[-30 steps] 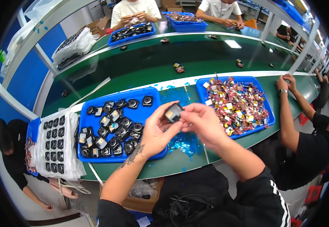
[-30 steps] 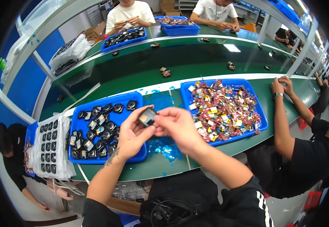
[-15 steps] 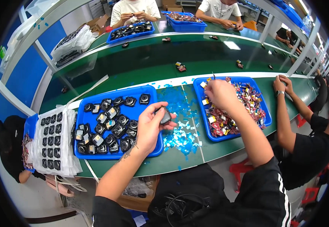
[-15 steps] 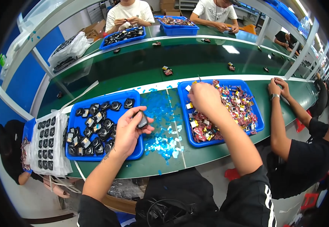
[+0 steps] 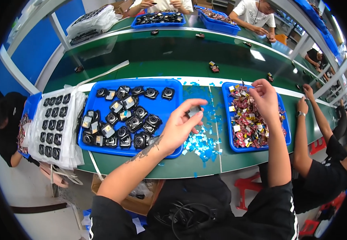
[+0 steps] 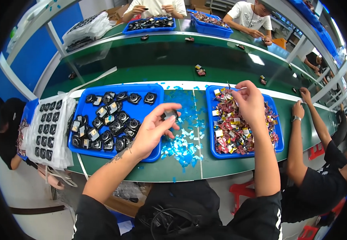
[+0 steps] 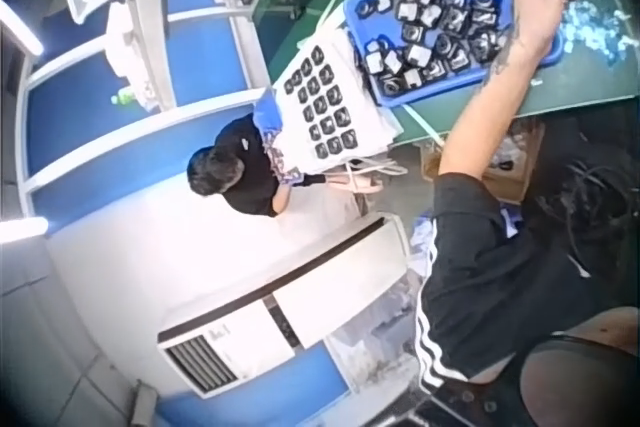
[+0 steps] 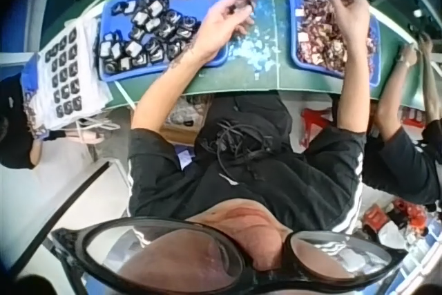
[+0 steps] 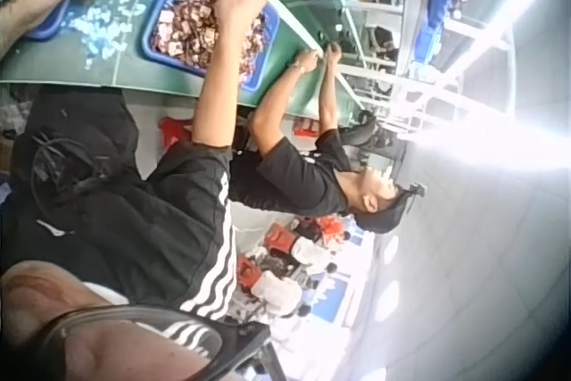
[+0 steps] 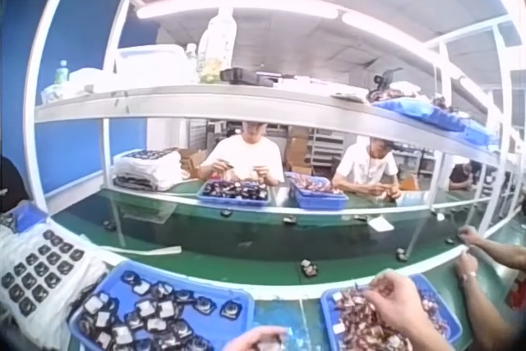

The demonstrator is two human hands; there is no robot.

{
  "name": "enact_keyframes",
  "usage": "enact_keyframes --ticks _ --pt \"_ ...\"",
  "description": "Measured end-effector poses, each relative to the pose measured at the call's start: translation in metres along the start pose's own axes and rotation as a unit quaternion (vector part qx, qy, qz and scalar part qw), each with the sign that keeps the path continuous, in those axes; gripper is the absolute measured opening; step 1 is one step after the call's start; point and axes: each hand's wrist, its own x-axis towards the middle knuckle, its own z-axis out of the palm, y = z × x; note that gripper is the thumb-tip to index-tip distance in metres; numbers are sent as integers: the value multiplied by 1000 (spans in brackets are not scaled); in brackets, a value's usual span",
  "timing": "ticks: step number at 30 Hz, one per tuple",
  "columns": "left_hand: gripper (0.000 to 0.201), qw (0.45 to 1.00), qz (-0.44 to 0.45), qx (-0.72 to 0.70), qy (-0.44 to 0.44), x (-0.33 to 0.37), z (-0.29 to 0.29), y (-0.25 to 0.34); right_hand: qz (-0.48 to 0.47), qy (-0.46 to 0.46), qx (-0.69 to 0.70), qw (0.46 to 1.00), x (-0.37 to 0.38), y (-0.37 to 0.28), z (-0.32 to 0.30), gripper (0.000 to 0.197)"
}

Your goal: Assembling small electronic components into a larger housing on a factory assembly line.

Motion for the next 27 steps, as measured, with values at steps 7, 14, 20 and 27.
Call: enact_keyframes --ticks 7,14,20,27 --pt "21 990 33 127 -48 1 -4 -7 -67 122 108 984 -14 -3 -26 7" --pt "28 966 104 233 -34 -5 3 -3 7 -105 201 974 -60 -43 2 8" --pt "20 960 86 256 -80 -6 5 3 35 -192 317 928 -92 -71 40 8" --pt "14 956 133 254 -68 0 -2 -6 7 -171 269 948 -94 -63 59 10"
